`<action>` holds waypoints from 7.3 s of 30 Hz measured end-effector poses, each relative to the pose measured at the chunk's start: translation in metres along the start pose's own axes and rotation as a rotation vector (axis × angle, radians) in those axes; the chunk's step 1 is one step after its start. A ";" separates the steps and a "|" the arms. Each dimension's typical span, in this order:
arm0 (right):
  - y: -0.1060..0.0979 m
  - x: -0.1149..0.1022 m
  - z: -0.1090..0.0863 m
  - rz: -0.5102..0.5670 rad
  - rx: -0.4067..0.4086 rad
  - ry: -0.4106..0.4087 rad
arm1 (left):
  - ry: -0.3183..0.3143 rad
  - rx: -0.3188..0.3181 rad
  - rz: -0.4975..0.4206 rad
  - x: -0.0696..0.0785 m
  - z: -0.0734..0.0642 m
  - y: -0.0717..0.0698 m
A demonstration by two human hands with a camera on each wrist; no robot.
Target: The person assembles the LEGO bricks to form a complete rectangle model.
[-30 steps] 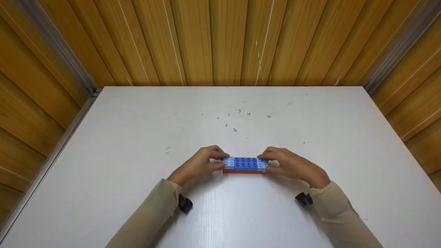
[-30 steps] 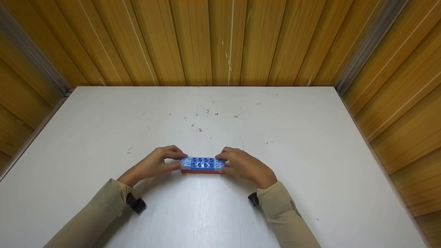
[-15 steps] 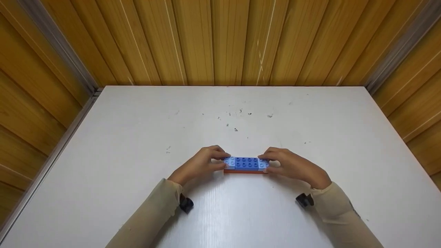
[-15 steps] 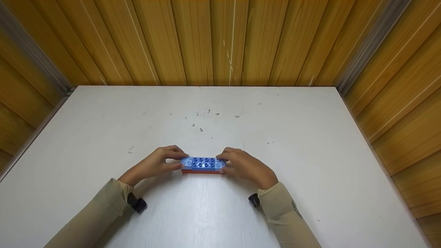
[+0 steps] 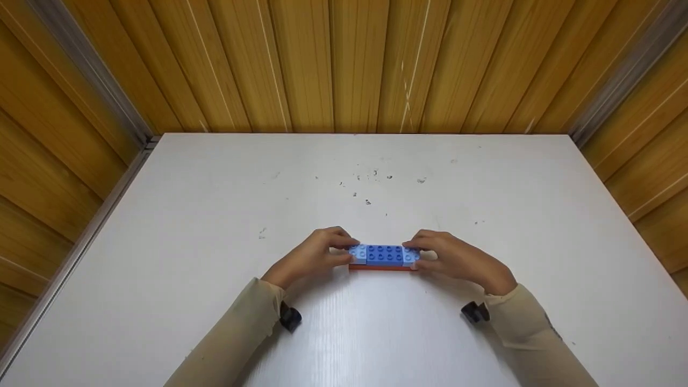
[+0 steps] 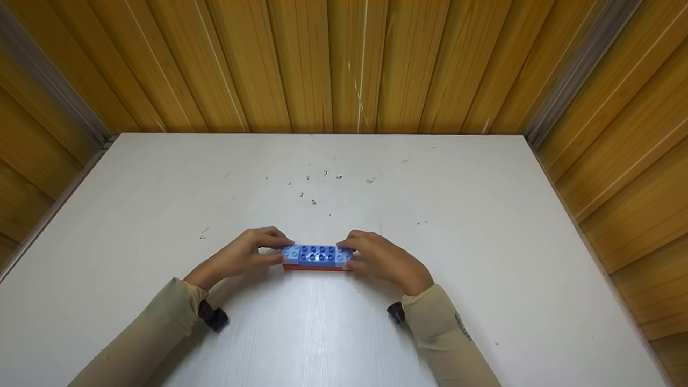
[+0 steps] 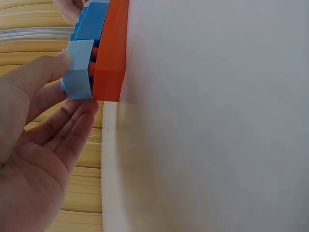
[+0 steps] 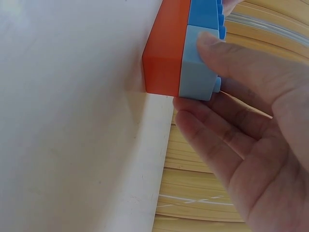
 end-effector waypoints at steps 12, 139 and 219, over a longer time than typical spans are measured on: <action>0.001 0.000 0.000 0.002 -0.006 0.008 | -0.014 -0.013 0.018 0.000 0.001 0.000; -0.018 0.020 0.027 0.047 0.081 0.000 | -0.071 0.172 0.075 0.002 0.024 -0.006; -0.026 0.042 0.044 0.127 0.101 0.235 | -0.189 0.170 0.273 -0.008 0.034 -0.016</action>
Point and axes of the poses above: each hand's wrist, its own z-axis towards the middle knuckle, its own y-axis out of the palm, x = y × z, the point moved 5 cm from there along z, towards the middle knuckle, and after that the axes turned 10 degrees about z, right-handed, at the moved point
